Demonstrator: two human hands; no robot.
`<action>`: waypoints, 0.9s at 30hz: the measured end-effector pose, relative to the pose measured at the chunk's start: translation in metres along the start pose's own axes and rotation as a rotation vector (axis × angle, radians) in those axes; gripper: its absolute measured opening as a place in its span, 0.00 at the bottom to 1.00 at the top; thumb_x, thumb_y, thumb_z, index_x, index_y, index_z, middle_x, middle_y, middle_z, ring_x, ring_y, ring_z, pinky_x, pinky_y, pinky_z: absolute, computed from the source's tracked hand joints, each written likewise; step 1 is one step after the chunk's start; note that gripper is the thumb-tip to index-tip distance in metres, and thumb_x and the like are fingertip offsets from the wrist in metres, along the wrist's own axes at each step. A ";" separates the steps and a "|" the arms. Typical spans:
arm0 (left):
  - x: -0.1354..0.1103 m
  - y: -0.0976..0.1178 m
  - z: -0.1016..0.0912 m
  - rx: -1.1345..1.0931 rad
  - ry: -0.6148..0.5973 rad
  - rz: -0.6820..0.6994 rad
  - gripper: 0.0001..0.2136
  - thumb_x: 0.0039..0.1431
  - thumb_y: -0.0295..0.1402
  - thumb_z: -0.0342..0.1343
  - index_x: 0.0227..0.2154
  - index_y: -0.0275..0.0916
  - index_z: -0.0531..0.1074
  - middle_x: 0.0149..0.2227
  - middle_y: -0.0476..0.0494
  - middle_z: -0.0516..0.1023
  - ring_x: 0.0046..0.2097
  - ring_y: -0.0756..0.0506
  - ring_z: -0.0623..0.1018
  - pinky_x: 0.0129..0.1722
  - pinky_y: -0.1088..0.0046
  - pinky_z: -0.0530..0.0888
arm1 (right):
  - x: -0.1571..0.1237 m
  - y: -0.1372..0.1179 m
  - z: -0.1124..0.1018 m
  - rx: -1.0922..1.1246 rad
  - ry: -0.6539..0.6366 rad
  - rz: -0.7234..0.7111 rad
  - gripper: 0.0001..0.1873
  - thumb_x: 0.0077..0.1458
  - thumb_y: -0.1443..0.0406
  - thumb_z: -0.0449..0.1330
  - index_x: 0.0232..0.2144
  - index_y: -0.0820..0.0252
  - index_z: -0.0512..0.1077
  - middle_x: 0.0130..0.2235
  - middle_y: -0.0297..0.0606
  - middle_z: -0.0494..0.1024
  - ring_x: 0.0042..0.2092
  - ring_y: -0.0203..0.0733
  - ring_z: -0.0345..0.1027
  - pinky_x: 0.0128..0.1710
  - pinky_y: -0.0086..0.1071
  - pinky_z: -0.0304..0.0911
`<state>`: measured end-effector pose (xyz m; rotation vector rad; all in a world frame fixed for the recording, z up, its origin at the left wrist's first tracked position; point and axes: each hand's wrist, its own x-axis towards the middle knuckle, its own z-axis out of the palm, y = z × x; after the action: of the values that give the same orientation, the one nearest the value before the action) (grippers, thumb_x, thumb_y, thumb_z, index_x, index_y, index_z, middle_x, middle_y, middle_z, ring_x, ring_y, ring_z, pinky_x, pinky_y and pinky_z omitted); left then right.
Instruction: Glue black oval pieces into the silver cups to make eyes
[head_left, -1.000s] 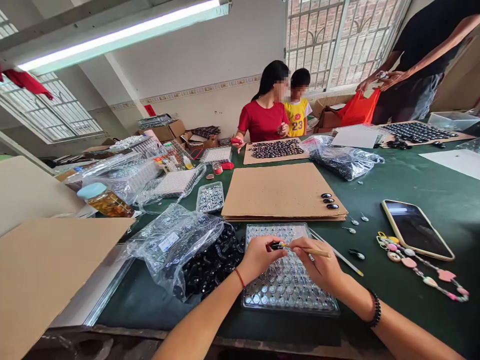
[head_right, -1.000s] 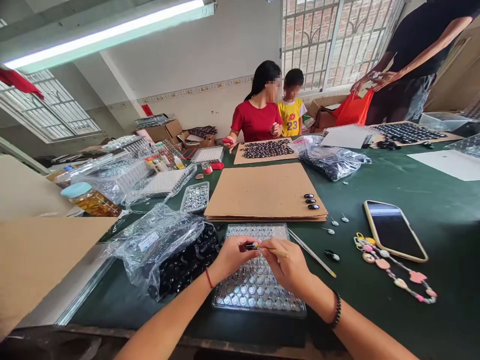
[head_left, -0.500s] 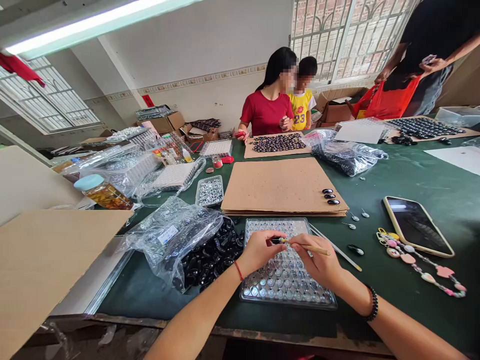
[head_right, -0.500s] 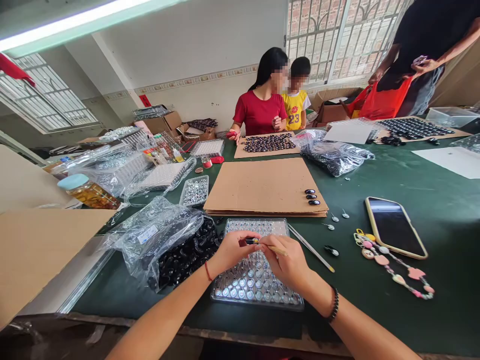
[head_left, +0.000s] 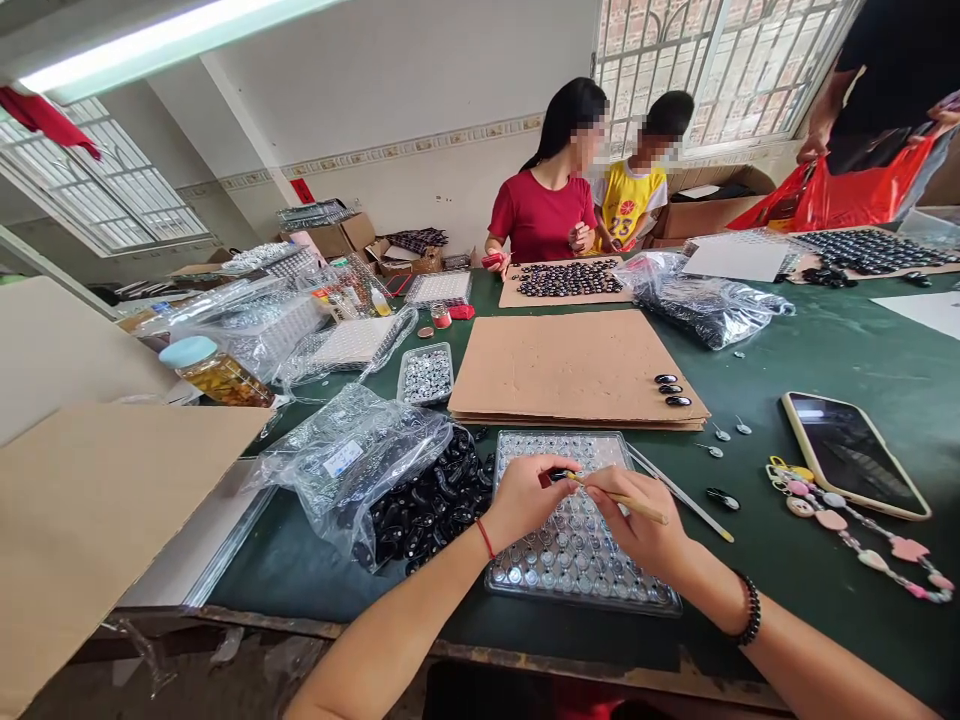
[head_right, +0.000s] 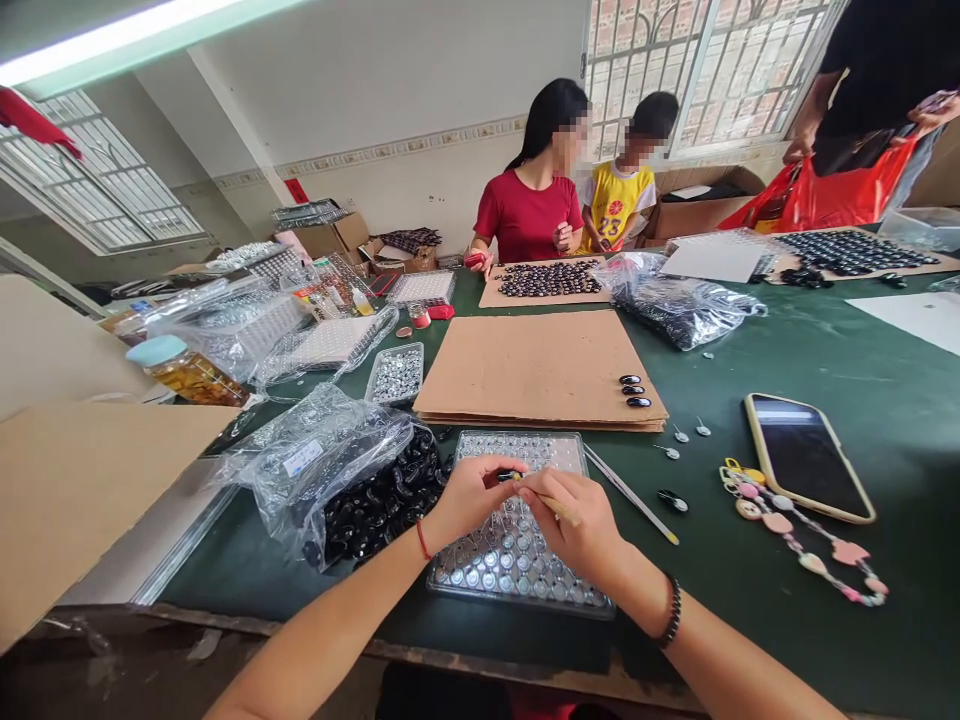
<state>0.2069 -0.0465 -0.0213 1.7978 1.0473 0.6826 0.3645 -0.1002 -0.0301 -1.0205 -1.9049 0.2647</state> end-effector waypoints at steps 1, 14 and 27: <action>0.000 0.001 0.001 -0.011 0.011 0.001 0.13 0.48 0.38 0.55 0.33 0.36 0.75 0.22 0.47 0.72 0.22 0.52 0.65 0.21 0.77 0.60 | 0.000 0.000 0.001 0.016 0.005 0.004 0.11 0.61 0.65 0.46 0.31 0.60 0.66 0.27 0.37 0.71 0.27 0.38 0.63 0.27 0.31 0.56; -0.004 0.012 0.000 -0.094 -0.096 -0.009 0.16 0.50 0.40 0.54 0.39 0.36 0.73 0.24 0.45 0.76 0.19 0.52 0.65 0.19 0.77 0.61 | 0.015 0.015 -0.001 0.615 0.106 0.598 0.16 0.52 0.54 0.57 0.27 0.62 0.63 0.25 0.34 0.64 0.25 0.33 0.56 0.19 0.23 0.50; -0.007 0.012 -0.002 0.022 0.021 0.175 0.13 0.51 0.39 0.54 0.38 0.40 0.74 0.28 0.46 0.77 0.23 0.51 0.68 0.25 0.77 0.64 | 0.022 0.009 -0.004 0.909 -0.155 0.843 0.21 0.43 0.54 0.63 0.34 0.64 0.65 0.22 0.28 0.62 0.17 0.25 0.41 0.14 0.23 0.35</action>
<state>0.2066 -0.0544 -0.0097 1.9201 0.9216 0.8001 0.3675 -0.0790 -0.0193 -1.0798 -1.1175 1.5557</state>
